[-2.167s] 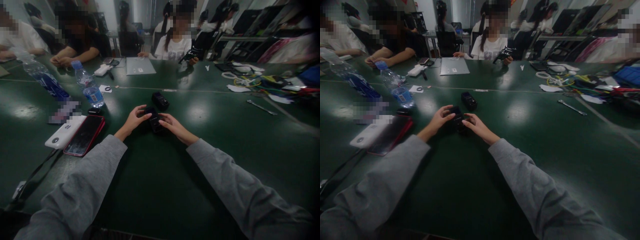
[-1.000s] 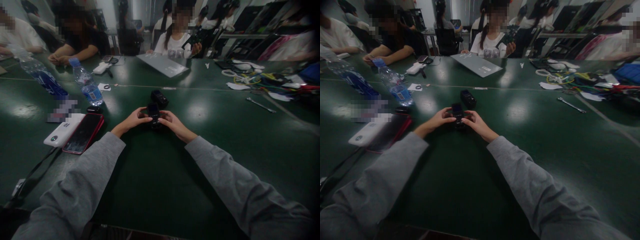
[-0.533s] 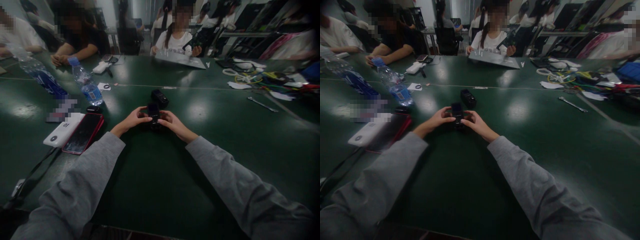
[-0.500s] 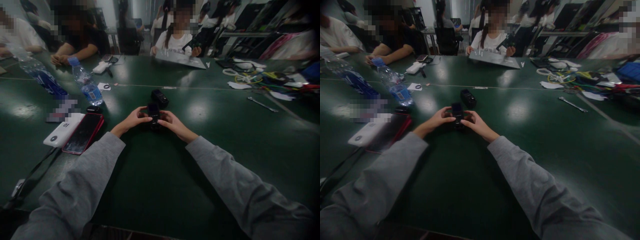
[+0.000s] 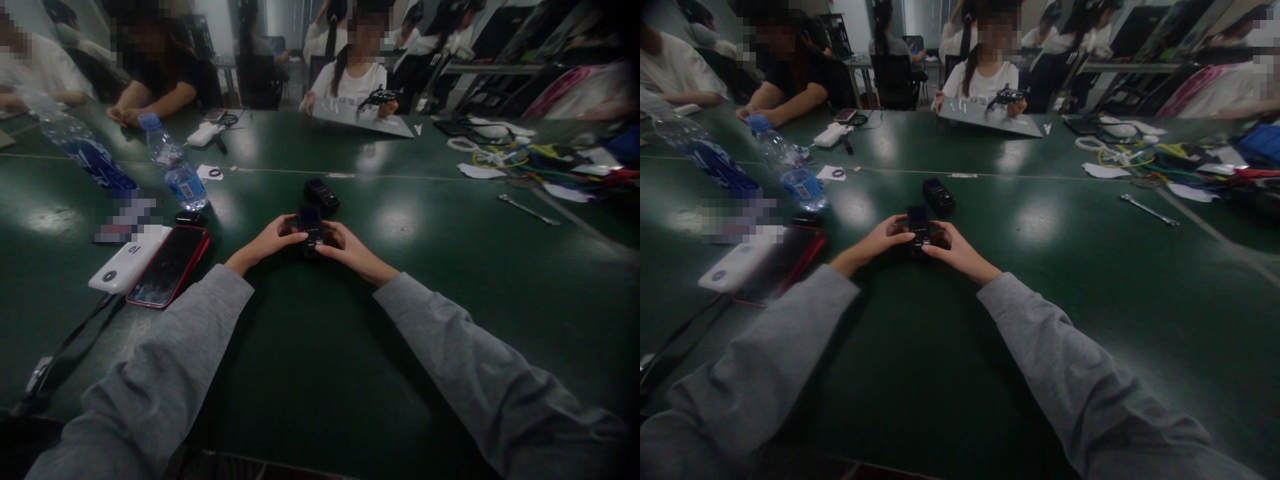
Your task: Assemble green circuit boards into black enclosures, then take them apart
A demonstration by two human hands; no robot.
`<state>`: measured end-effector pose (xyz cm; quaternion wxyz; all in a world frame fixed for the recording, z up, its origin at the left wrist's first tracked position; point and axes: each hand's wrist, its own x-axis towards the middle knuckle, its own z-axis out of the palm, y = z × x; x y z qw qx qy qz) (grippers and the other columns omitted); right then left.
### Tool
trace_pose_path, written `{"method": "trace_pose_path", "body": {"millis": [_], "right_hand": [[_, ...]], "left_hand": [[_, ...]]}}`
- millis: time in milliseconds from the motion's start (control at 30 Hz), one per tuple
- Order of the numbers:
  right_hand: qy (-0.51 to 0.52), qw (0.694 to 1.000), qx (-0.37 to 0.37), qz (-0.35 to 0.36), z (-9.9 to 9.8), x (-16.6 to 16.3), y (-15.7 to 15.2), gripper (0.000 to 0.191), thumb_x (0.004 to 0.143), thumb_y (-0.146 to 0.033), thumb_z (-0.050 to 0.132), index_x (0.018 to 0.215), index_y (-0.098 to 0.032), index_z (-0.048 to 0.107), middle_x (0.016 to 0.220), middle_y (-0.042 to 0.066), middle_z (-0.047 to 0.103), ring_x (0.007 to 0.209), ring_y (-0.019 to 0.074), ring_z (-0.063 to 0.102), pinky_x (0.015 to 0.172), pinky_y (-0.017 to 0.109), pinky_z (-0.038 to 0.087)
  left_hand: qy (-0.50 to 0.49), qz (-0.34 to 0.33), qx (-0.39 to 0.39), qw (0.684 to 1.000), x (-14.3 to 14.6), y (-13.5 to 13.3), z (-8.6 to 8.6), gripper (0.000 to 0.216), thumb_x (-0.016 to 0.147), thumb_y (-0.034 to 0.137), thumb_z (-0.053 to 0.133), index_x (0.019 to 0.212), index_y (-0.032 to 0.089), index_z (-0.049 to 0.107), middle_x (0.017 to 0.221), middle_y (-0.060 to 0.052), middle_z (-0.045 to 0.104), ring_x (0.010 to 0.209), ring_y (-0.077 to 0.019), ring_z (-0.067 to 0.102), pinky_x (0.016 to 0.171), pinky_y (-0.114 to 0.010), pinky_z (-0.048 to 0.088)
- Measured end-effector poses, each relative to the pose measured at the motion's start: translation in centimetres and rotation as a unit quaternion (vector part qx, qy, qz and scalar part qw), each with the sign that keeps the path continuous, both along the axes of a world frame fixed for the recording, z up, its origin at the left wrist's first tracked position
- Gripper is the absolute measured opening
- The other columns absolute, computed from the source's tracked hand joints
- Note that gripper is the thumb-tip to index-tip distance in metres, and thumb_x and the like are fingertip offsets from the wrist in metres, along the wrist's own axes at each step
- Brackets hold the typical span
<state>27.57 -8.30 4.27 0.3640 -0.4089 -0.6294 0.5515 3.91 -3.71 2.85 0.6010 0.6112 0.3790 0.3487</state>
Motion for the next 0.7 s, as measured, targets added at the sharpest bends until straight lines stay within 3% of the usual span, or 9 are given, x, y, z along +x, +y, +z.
{"method": "trace_pose_path", "body": {"millis": [700], "right_hand": [[0.051,0.999,-0.017,-0.007,-0.63,0.33,0.40,0.072,0.079,-0.048,0.080,0.137,-0.023,0.047,0.125,0.010,0.063,0.119,0.0275,0.059,0.112,0.051,0.043]], "left_hand": [[-0.008,-0.003,-0.012,1.000,-0.39,0.00,0.51,0.085,0.071,0.035,0.087,0.143,0.018,0.045,0.108,-0.009,0.070,0.106,-0.0246,0.066,0.102,-0.048,0.045]]}}
